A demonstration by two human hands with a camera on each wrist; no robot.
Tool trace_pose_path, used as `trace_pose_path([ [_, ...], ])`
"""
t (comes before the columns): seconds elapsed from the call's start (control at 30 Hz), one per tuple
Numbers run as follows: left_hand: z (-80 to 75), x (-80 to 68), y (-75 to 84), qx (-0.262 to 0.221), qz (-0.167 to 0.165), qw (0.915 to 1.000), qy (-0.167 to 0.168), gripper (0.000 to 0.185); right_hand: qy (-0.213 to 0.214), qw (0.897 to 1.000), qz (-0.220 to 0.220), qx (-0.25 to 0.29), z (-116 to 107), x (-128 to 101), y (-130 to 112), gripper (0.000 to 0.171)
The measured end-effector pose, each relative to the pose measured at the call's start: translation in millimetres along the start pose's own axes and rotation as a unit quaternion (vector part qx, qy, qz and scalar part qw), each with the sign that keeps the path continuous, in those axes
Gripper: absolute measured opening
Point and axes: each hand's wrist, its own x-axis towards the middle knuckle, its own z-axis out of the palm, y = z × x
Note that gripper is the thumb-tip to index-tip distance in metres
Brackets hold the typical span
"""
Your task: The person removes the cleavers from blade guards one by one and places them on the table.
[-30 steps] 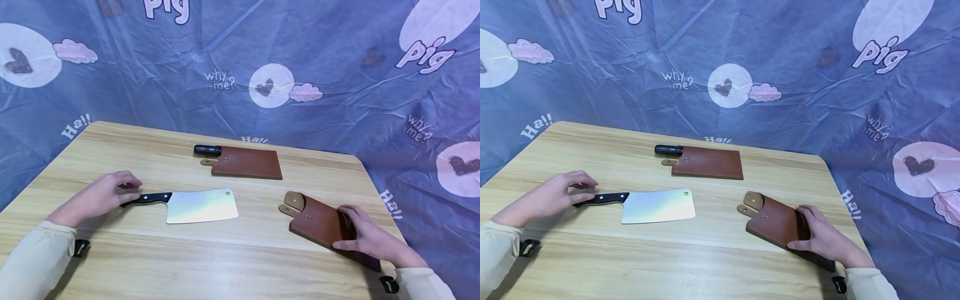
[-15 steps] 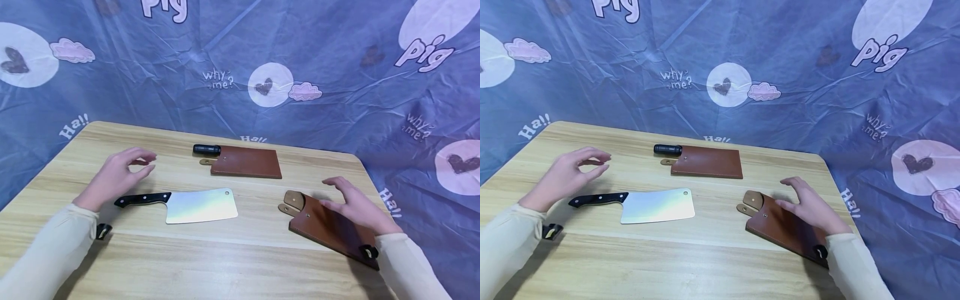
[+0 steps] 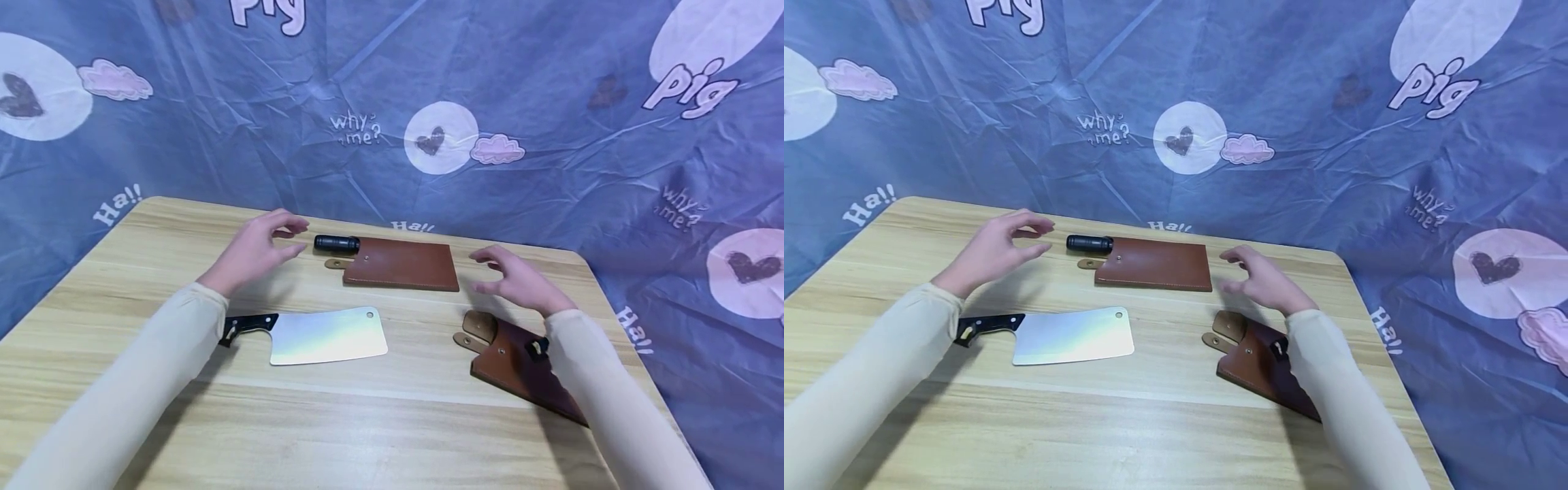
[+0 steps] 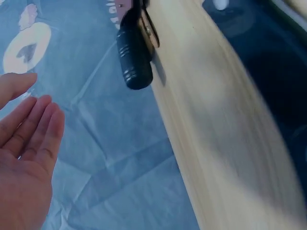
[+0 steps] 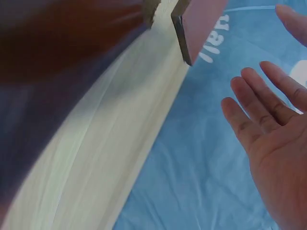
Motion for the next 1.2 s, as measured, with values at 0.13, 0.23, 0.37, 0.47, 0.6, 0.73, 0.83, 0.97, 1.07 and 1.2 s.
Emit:
trace_pose_path([
  [0.13, 9.2, 19.3, -2.4, 0.001, -0.019, 0.9991, -0.039, 0.033, -0.024, 1.0, 0.001, 0.014, 8, 26, 1, 0.069],
  [0.23, 13.5, 31.7, -1.6, -0.008, -0.036, 0.9981, -0.049, 0.033, -0.038, 0.999, 0.014, 0.012, 12, 41, 0, 0.076],
  [0.37, 18.6, 45.7, -0.3, -0.023, -0.06, 0.996, -0.063, 0.036, -0.055, 0.998, 0.03, 0.018, 17, 57, -1, 0.08],
  [0.47, 24.8, 55.3, -1.9, -0.018, -0.068, 0.9945, -0.078, 0.039, -0.069, 0.997, 0.04, 0.018, 19, 65, -3, 0.086],
  [0.6, 33.3, 66.0, -8.2, 0.0, -0.071, 0.9933, -0.091, 0.041, -0.082, 0.996, 0.047, 0.006, 23, 74, -5, 0.093],
  [0.73, 40.2, 72.4, -16.5, 0.018, -0.086, 0.9904, -0.107, 0.042, -0.093, 0.995, 0.031, -0.009, 31, 82, -3, 0.096],
  [0.83, 44.0, 75.7, -20.1, 0.031, -0.093, 0.9882, -0.118, 0.043, -0.099, 0.995, 0.024, -0.007, 36, 85, -1, 0.097],
  [0.97, 47.9, 76.6, -24.1, 0.039, -0.098, 0.9855, -0.133, 0.044, -0.111, 0.993, 0.04, -0.012, 40, 87, -1, 0.106],
  [1.07, 50.0, 77.0, -25.8, 0.038, -0.105, 0.9835, -0.143, 0.044, -0.122, 0.991, 0.05, -0.028, 42, 89, -2, 0.112],
  [1.2, 50.4, 78.4, -26.2, 0.034, -0.111, 0.9815, -0.152, 0.043, -0.126, 0.99, 0.043, -0.052, 43, 93, -2, 0.113],
])
